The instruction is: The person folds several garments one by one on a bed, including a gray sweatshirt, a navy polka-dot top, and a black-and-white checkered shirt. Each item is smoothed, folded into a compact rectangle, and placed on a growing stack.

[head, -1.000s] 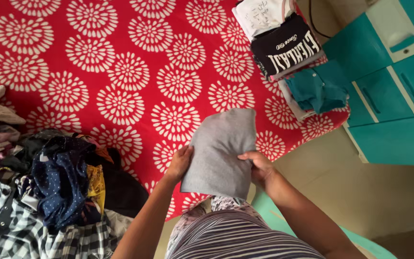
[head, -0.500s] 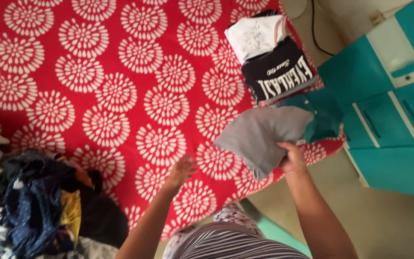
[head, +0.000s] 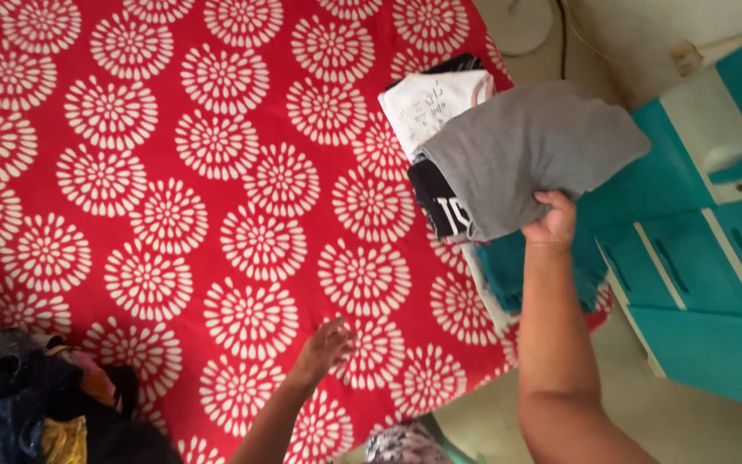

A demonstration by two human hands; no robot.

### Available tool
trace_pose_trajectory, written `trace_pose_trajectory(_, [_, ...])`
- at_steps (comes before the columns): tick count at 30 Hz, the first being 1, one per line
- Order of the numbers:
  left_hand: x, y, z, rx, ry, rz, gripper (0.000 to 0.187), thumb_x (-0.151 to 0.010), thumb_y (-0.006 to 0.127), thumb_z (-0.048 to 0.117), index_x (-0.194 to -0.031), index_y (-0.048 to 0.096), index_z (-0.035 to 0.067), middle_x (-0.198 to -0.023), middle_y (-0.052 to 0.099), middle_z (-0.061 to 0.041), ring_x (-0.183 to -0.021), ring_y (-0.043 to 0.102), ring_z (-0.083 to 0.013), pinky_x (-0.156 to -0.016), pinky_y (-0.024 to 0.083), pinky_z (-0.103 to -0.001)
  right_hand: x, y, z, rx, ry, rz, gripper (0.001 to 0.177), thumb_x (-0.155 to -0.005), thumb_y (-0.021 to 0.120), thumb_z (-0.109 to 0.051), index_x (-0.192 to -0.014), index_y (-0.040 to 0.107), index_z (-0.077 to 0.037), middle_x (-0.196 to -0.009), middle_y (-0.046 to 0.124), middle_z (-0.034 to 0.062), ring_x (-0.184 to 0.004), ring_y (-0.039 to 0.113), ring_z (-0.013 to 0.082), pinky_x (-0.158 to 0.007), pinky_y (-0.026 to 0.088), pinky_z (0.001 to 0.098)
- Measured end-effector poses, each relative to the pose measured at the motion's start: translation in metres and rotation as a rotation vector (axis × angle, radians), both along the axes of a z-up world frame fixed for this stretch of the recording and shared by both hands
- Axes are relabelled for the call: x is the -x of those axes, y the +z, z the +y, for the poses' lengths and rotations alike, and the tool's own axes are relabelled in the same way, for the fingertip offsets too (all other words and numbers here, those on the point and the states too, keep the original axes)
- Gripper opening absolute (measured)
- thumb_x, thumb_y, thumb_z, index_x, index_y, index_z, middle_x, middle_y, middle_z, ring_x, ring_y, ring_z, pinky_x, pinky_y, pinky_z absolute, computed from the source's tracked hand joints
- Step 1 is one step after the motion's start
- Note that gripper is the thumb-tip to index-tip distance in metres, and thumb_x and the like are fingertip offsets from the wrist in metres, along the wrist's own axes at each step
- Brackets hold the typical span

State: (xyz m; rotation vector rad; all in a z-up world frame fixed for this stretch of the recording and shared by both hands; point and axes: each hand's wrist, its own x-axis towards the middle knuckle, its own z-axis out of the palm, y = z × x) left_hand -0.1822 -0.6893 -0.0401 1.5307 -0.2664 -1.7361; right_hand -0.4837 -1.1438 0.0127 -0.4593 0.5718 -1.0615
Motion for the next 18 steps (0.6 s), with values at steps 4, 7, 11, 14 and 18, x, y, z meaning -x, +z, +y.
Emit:
trace_pose_trajectory(4, [-0.001, 0.003, -0.003, -0.062, 0.002, 0.015, 0.062, -0.099, 0.053, 0.039, -0.154, 0.04, 0.013, -0.139, 0.067, -0.016, -0.122, 0.069, -0.0289, -0.1, 0.055, -0.044, -0.02, -0.056, -0.004, -0.108, -0.038, -0.048, 0.07, -0.067, 0.061, 0.001, -0.137, 0.059, -0.006, -0.139, 0.062, 0.0117, -0.135, 0.056, 0.0367, -0.119, 0.044, 0.0561])
trace_pose_trajectory(7, [0.001, -0.005, 0.008, -0.102, -0.024, -0.032, 0.062, -0.097, 0.055, 0.038, -0.152, 0.042, 0.014, -0.136, 0.069, -0.017, -0.119, 0.071, -0.0305, -0.098, 0.058, -0.045, -0.03, -0.109, 0.016, -0.443, -0.127, 0.086, 0.061, -0.078, 0.066, -0.009, -0.138, 0.057, -0.015, -0.14, 0.063, 0.011, -0.129, 0.057, 0.0353, -0.107, 0.044, 0.0595])
trace_pose_trajectory(11, [0.0, -0.019, 0.021, -0.11, -0.004, 0.002, 0.063, -0.097, 0.057, 0.038, -0.153, 0.04, 0.015, -0.136, 0.069, -0.016, -0.12, 0.07, -0.0288, -0.099, 0.058, -0.044, -0.032, -0.142, 0.012, -0.47, -0.179, 0.185, 0.052, -0.093, 0.067, -0.011, -0.143, 0.055, -0.015, -0.141, 0.061, 0.0082, -0.13, 0.056, 0.0334, -0.104, 0.048, 0.0575])
trace_pose_trajectory(14, [0.003, -0.021, 0.024, -0.072, 0.017, 0.004, 0.065, -0.096, 0.059, 0.039, -0.152, 0.042, 0.013, -0.134, 0.07, -0.017, -0.117, 0.071, -0.0287, -0.096, 0.059, -0.044, -0.03, -0.143, 0.007, -0.37, -0.201, 0.421, 0.059, -0.088, 0.063, 0.003, -0.141, 0.054, -0.019, -0.138, 0.06, 0.004, -0.128, 0.058, 0.031, -0.104, 0.05, 0.0578])
trace_pose_trajectory(18, [0.005, -0.014, 0.011, -0.079, -0.009, -0.017, 0.066, -0.095, 0.06, 0.04, -0.152, 0.042, 0.012, -0.132, 0.072, -0.015, -0.117, 0.072, -0.0273, -0.094, 0.057, -0.042, -0.027, -0.134, 0.007, -0.314, -0.168, 0.4, 0.06, -0.086, 0.064, 0.002, -0.142, 0.054, -0.017, -0.138, 0.062, 0.006, -0.125, 0.061, 0.0311, -0.103, 0.053, 0.0554])
